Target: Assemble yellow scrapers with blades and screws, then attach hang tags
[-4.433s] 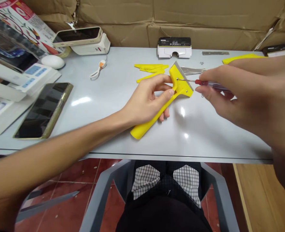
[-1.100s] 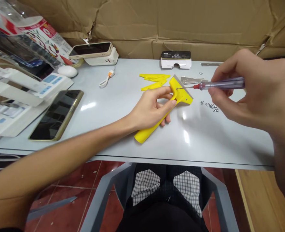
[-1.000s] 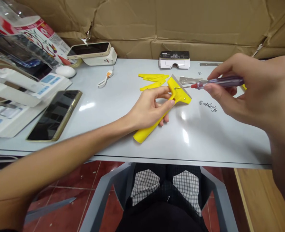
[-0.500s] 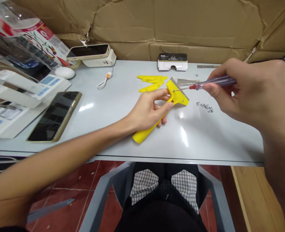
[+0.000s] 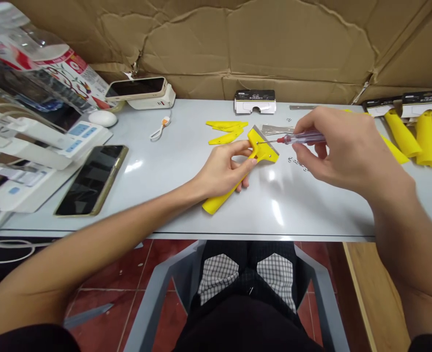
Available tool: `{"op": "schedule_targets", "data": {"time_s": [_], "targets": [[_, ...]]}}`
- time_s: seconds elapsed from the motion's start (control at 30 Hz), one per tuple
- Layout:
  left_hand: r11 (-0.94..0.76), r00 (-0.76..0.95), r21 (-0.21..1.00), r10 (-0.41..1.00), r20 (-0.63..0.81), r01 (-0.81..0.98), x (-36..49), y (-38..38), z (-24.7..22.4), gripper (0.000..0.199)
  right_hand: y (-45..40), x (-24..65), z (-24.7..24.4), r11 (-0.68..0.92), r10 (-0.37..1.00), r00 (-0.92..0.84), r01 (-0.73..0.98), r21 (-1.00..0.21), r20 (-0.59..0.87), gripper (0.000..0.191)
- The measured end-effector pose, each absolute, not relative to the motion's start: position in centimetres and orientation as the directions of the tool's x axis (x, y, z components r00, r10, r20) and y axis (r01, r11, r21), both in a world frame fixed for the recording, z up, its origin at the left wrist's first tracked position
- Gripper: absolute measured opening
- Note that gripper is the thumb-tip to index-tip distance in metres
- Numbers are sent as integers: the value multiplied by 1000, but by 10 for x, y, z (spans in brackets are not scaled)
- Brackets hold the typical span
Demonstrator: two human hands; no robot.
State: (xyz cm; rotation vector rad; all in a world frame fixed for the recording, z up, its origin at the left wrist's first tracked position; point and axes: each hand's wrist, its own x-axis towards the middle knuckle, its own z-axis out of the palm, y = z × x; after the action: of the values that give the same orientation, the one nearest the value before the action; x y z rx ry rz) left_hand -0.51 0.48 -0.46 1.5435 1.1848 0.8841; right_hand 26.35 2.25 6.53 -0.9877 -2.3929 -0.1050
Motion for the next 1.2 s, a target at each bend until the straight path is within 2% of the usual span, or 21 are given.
{"op": "schedule_targets", "data": {"time_s": [0.1, 0.27, 0.37, 0.47, 0.53, 0.63, 0.7, 0.8, 1.0, 1.13, 1.2], "targets": [[-55, 265, 966, 964, -15, 252, -5, 6, -6, 33, 23, 266, 65, 732, 632, -599, 670, -125, 491, 16], [-67, 274, 966, 962, -5, 251, -6, 5, -6, 36, 21, 264, 63, 718, 623, -596, 692, -69, 506, 25], [-72, 277, 962, 961, -4, 263, -5, 4, -5, 39, 21, 262, 62, 668, 663, -580, 744, -24, 473, 31], [-84, 283, 962, 959, 7, 260, -5, 3, -4, 40, 24, 261, 62, 606, 701, -556, 795, 38, 448, 45], [-86, 271, 961, 963, 11, 265, -4, 4, -5, 38, 24, 260, 62, 587, 706, -546, 808, 58, 451, 46], [-131, 257, 951, 965, 57, 279, -4, 8, -8, 34, 21, 259, 66, 603, 729, -538, 798, -24, 424, 23], [-202, 264, 934, 957, 124, 295, -4, 10, -10, 29, 19, 260, 67, 653, 717, -559, 748, -120, 416, 16], [-252, 279, 913, 946, 164, 320, -4, 13, -11, 23, 21, 263, 65, 717, 664, -582, 673, -179, 470, 17], [-247, 315, 915, 938, 144, 318, -3, 12, -10, 25, 26, 262, 60, 631, 727, -520, 763, -138, 449, 28], [-301, 297, 849, 938, 181, 434, -5, 13, -8, 18, 31, 261, 56, 604, 739, -481, 784, -146, 472, 41], [-332, 303, 788, 933, 194, 518, -7, 14, -7, 13, 35, 261, 51, 597, 745, -464, 784, -170, 478, 41]]}}
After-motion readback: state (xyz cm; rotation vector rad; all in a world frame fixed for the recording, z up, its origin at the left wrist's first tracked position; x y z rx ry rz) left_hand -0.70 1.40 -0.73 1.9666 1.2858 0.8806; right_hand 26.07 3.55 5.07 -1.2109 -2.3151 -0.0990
